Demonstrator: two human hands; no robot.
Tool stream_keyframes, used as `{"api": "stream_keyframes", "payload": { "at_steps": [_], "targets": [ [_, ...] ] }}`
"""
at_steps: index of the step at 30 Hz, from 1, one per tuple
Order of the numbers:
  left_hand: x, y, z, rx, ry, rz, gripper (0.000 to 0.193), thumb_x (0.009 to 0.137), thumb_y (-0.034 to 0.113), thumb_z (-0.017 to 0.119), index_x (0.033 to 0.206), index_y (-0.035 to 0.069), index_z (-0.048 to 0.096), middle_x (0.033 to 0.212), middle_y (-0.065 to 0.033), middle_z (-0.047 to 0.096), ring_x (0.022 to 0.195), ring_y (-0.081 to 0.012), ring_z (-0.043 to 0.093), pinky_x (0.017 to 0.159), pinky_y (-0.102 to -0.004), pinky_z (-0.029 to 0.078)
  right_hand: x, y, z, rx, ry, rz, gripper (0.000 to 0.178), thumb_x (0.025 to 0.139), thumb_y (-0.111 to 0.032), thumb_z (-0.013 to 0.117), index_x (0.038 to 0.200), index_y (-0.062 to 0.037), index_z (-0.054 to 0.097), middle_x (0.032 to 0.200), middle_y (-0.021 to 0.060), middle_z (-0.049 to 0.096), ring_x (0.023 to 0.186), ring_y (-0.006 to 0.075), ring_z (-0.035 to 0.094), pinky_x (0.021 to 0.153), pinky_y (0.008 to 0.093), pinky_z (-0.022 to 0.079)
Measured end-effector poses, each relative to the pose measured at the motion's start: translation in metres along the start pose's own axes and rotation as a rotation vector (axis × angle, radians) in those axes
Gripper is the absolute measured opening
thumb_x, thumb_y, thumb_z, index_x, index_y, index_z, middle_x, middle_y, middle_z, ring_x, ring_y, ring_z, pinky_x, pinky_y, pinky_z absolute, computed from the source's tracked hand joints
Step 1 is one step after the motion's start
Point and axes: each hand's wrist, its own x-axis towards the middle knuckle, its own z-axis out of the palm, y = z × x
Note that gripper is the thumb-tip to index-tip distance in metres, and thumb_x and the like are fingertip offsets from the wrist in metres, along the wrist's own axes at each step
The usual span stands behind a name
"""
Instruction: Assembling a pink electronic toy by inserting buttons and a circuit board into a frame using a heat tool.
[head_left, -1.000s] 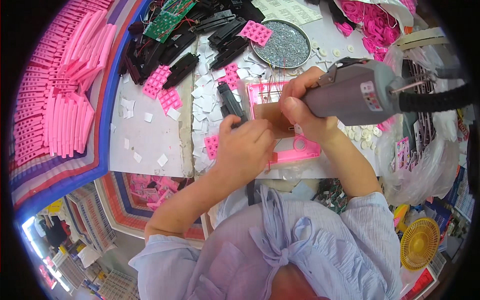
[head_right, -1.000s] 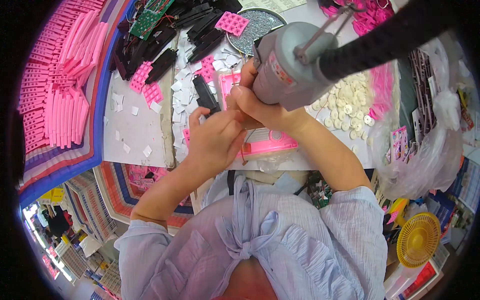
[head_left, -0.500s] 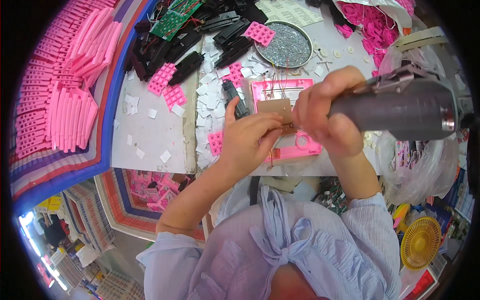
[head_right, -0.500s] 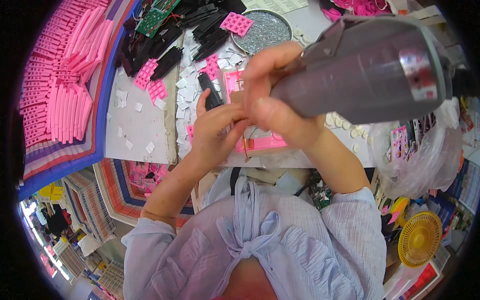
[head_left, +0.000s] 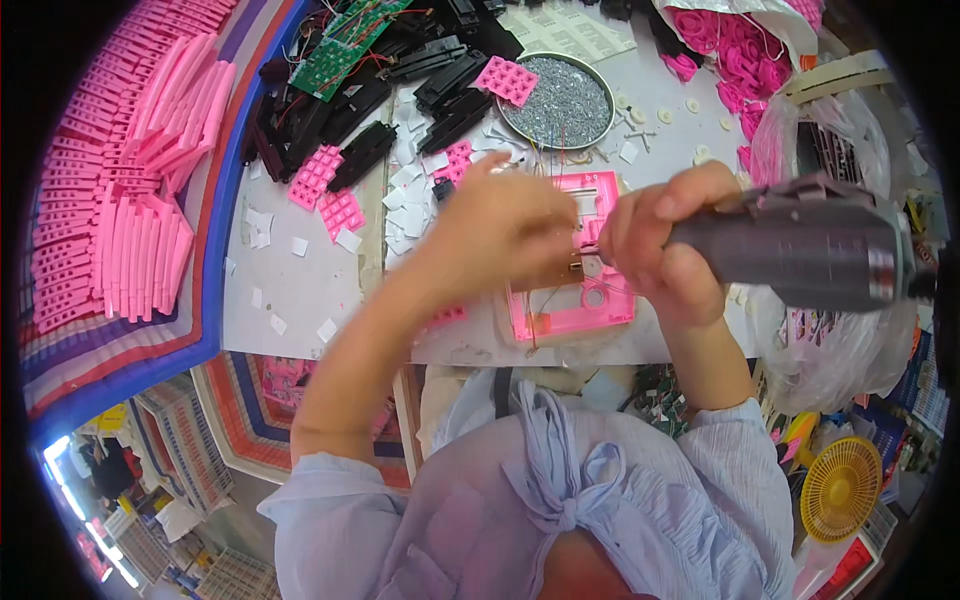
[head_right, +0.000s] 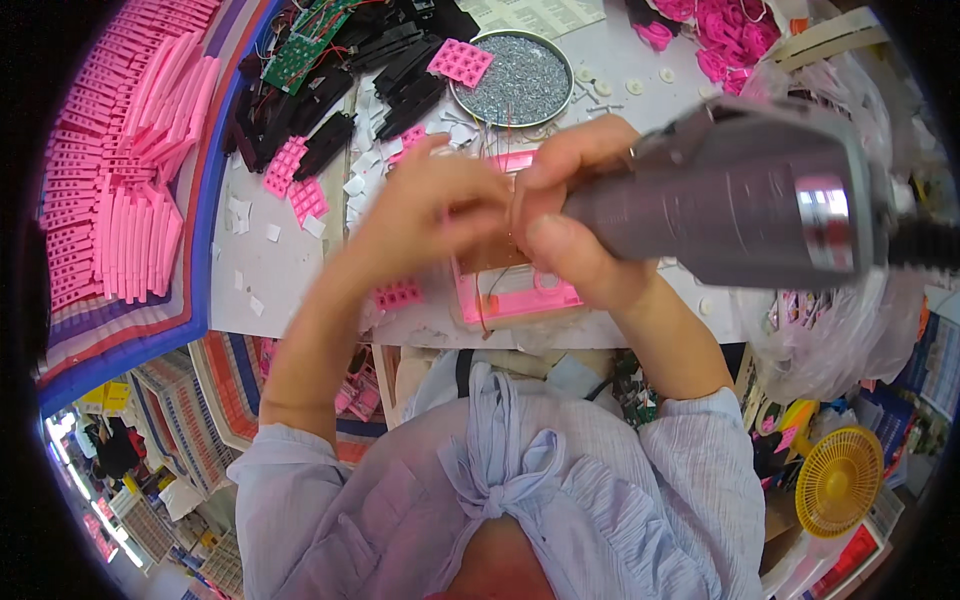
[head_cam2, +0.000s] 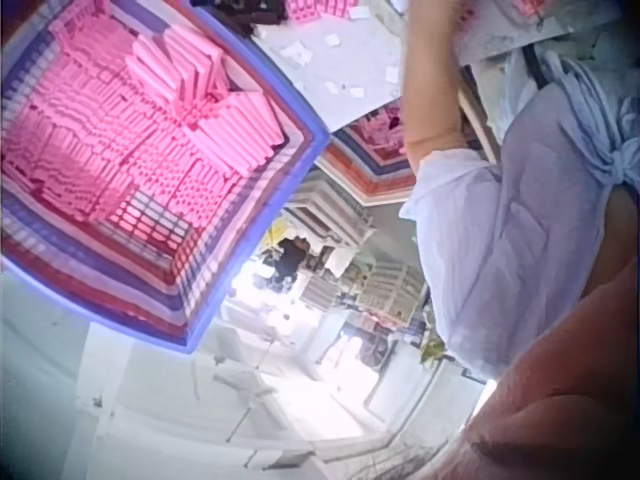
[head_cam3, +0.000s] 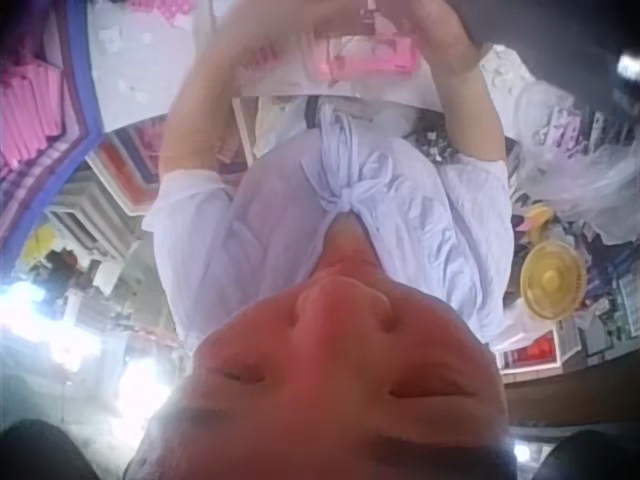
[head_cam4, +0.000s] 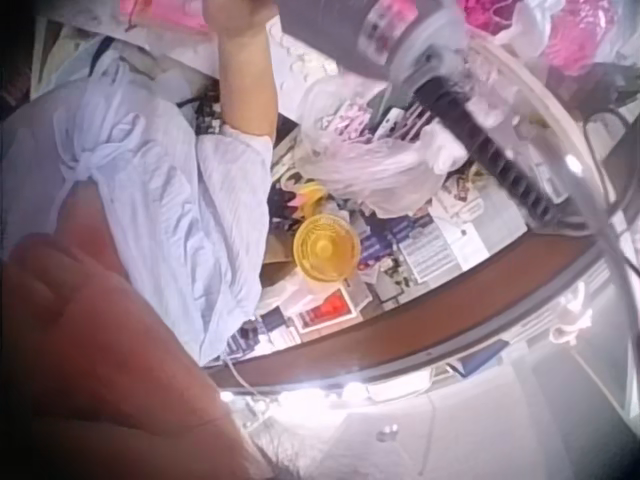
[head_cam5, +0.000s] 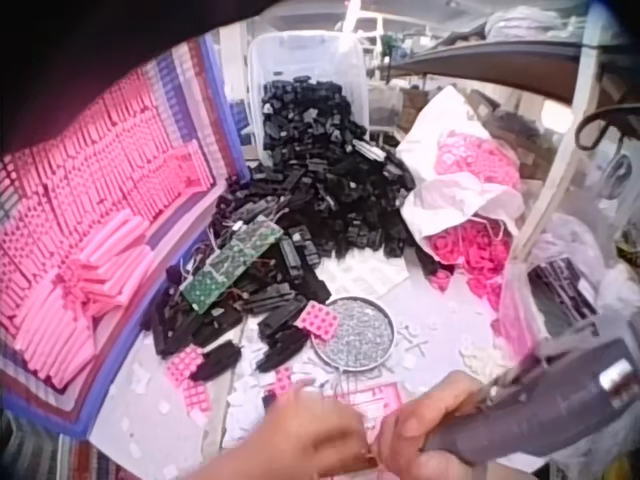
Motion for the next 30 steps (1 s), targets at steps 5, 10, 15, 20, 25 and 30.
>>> {"api": "stream_keyframes", "payload": {
  "at_steps": [5, 10, 15, 20, 25, 30],
  "targets": [
    [0.079, -0.082, -0.013, 0.736, 0.162, 0.016, 0.011, 0.076, 0.025, 0.072, 0.081, 0.015, 0.075, 0.088, -0.0036, 0.068, 0.096, -0.024, 0.059, 0.089, -0.0478, 0.039, -0.007, 0.02, 0.004, -0.035, -0.032, 0.077, 0.034, 0.09, -0.022, 0.067, 0.107, -0.0042, 0.044, 0.057, 0.0006, 0.046, 0.048, 0.0114, 0.043, 0.047, 0.0289, 0.038],
    [0.098, -0.082, -0.004, 0.754, 0.005, -0.079, 0.01, 0.076, 0.022, 0.07, 0.071, 0.014, 0.072, 0.082, -0.0034, 0.066, 0.097, -0.0237, 0.058, 0.084, -0.0493, 0.036, -0.024, 0.032, 0.004, -0.071, -0.067, 0.137, 0.032, 0.089, -0.018, 0.067, 0.107, -0.0042, 0.044, 0.059, 0.0014, 0.048, 0.049, 0.011, 0.046, 0.049, 0.0286, 0.04],
    [0.099, -0.097, 0.001, 0.92, 0.136, 0.087, 0.018, 0.083, 0.024, 0.057, 0.077, 0.01, 0.067, 0.08, -0.0077, 0.065, 0.084, -0.0263, 0.058, 0.08, -0.0451, 0.038, -0.03, 0.035, 0.013, -0.085, -0.098, 0.155, 0.029, 0.089, -0.016, 0.067, 0.103, -0.0054, 0.044, 0.062, 0.003, 0.05, 0.05, 0.0107, 0.046, 0.05, 0.0288, 0.04],
    [0.098, -0.092, -0.001, 0.902, 0.059, -0.055, 0.022, 0.083, 0.031, 0.059, 0.08, 0.012, 0.07, 0.086, -0.0072, 0.068, 0.09, -0.0259, 0.059, 0.079, -0.0442, 0.037, -0.026, 0.031, 0.015, -0.16, -0.201, 0.201, 0.024, 0.088, -0.009, 0.066, 0.095, -0.007, 0.044, 0.065, 0.005, 0.052, 0.053, 0.0131, 0.047, 0.053, 0.0304, 0.042],
    [0.074, -0.056, -0.024, 0.522, 0.144, -0.213, 0.013, 0.079, 0.025, 0.068, 0.073, 0.014, 0.07, 0.081, -0.0033, 0.066, 0.093, -0.0228, 0.059, 0.084, -0.0467, 0.034, -0.026, 0.023, 0.026, -0.217, -0.257, 0.23, 0.024, 0.086, -0.003, 0.066, 0.09, -0.0073, 0.043, 0.069, 0.0075, 0.054, 0.06, 0.0177, 0.051, 0.057, 0.0334, 0.045],
    [-0.01, -0.005, -0.026, 0.319, 0.231, -0.045, 0.009, 0.08, 0.023, 0.069, 0.081, 0.014, 0.066, 0.081, -0.0004, 0.066, 0.083, -0.021, 0.059, 0.087, -0.0444, 0.033, -0.028, 0.03, 0.019, -0.189, -0.171, 0.291, 0.025, 0.087, -0.01, 0.068, 0.098, -0.007, 0.046, 0.065, 0.0044, 0.053, 0.056, 0.015, 0.05, 0.052, 0.0314, 0.042]
  ]
}}
